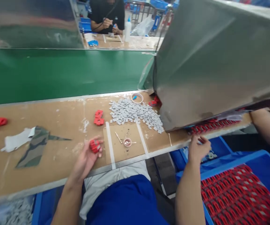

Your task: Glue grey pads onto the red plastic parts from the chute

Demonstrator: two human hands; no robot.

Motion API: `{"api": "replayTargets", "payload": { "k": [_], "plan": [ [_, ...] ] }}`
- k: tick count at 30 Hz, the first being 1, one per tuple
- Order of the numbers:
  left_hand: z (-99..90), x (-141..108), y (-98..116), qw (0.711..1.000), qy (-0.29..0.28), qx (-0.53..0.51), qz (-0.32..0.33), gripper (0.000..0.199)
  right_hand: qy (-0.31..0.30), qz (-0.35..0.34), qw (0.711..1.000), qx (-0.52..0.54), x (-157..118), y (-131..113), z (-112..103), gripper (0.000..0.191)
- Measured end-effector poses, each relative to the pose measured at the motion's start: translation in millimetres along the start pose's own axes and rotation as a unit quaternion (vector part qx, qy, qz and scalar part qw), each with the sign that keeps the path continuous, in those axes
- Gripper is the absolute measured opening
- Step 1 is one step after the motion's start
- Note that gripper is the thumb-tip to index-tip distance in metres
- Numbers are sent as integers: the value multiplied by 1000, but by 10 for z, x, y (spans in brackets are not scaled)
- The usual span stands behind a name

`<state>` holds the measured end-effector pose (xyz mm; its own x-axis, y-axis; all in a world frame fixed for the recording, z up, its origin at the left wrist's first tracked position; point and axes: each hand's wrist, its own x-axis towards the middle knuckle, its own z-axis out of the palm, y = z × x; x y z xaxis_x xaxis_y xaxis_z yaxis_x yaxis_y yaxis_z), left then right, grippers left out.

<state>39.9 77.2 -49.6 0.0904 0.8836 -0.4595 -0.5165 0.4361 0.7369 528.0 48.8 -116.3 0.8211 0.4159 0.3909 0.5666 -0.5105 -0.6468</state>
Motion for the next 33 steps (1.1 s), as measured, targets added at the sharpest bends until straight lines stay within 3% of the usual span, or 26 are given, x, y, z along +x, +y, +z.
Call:
{"api": "replayTargets", "payload": {
  "k": [4,6,9,13,17,22,29,33],
  "plan": [
    [-20,-32,-50,999,-45,21,-9,55,18,-7,999,37,-402,-154,-260,52],
    [-34,-32,-92,997,-58,44,-8,49,-27,-35,996,78,-658,-310,-353,45],
    [-40,16,-176,994,-60,85,10,49,-176,-79,971,144,-1046,-626,-388,39],
    [-17,85,-306,980,-23,174,96,45,-388,-108,891,210,-1423,-1029,-251,35],
    [21,63,-402,955,-45,255,147,37,-500,-136,819,245,-1585,-1295,-90,41],
    [46,21,-470,887,-90,365,267,19,-502,-194,804,254,-1608,-1510,-46,19],
    [64,24,-600,910,-95,339,218,29,-450,-206,809,317,-1565,-1589,-16,13],
    [101,27,-632,891,-101,374,238,24,-399,-178,834,336,-1612,-1565,76,11]
  ]
}}
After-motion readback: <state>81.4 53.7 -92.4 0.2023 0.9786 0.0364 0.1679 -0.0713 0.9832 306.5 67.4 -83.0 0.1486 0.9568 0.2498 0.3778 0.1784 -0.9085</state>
